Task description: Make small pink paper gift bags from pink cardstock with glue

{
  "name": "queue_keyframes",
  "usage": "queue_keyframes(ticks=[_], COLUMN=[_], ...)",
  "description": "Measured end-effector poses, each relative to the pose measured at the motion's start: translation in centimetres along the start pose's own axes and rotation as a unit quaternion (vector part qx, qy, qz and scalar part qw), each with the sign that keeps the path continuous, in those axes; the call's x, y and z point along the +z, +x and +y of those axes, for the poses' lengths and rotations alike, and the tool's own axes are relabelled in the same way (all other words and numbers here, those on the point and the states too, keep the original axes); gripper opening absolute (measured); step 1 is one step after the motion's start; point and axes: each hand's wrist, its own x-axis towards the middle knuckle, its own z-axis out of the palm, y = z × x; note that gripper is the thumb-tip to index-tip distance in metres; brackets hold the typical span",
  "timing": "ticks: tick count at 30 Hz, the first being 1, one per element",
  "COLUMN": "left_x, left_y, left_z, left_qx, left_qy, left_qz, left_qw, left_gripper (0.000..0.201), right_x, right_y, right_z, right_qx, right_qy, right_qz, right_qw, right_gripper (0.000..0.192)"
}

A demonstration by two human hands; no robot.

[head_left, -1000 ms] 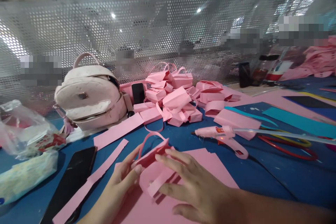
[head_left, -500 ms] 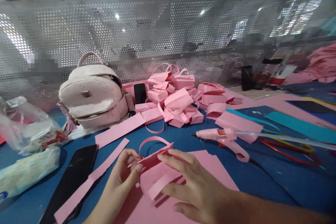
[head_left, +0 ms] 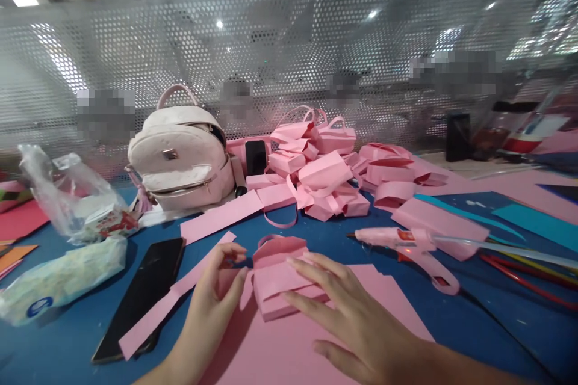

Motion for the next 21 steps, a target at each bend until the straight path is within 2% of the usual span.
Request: queue_keyframes(ticks=[5,7,10,15,21], left_x=[0.20,0.20,0.13,0.20,0.28], left_y=[-0.33,-0.40,-0.40,-0.39,-0.36], left_z=[1.05,1.11,0.96,0.61,0.45], left_qx=[-0.038,-0.049,-0.054,-0.065,-0.044], left_qy=[-0.003,0.001,0.005,0.027,0.128], left_qz=[-0.113,-0.138,-0.137,-0.105,-0.123], left_qw=[0.993,0.989,0.989,0.992,0.983], left_gripper=[0.024,0.028,0.029,0.032,0.030], right_x=[-0.03,-0.16,-0.32,-0.40,-0.69], right_y=[0.03,0.12,0.21,0.20,0.57], right_z=[0.04,-0.01,-0.05,-0.14,-0.41], right_qx=[0.015,0.015,0.013,0.023,0.036], right_qy=[0.013,0.011,0.008,0.011,0.031], right_qz=[0.006,0.008,0.005,-0.012,-0.022], right_qw=[1.000,1.000,1.000,1.000,0.999], right_gripper=[0.052,0.051,0.048,0.039,0.030])
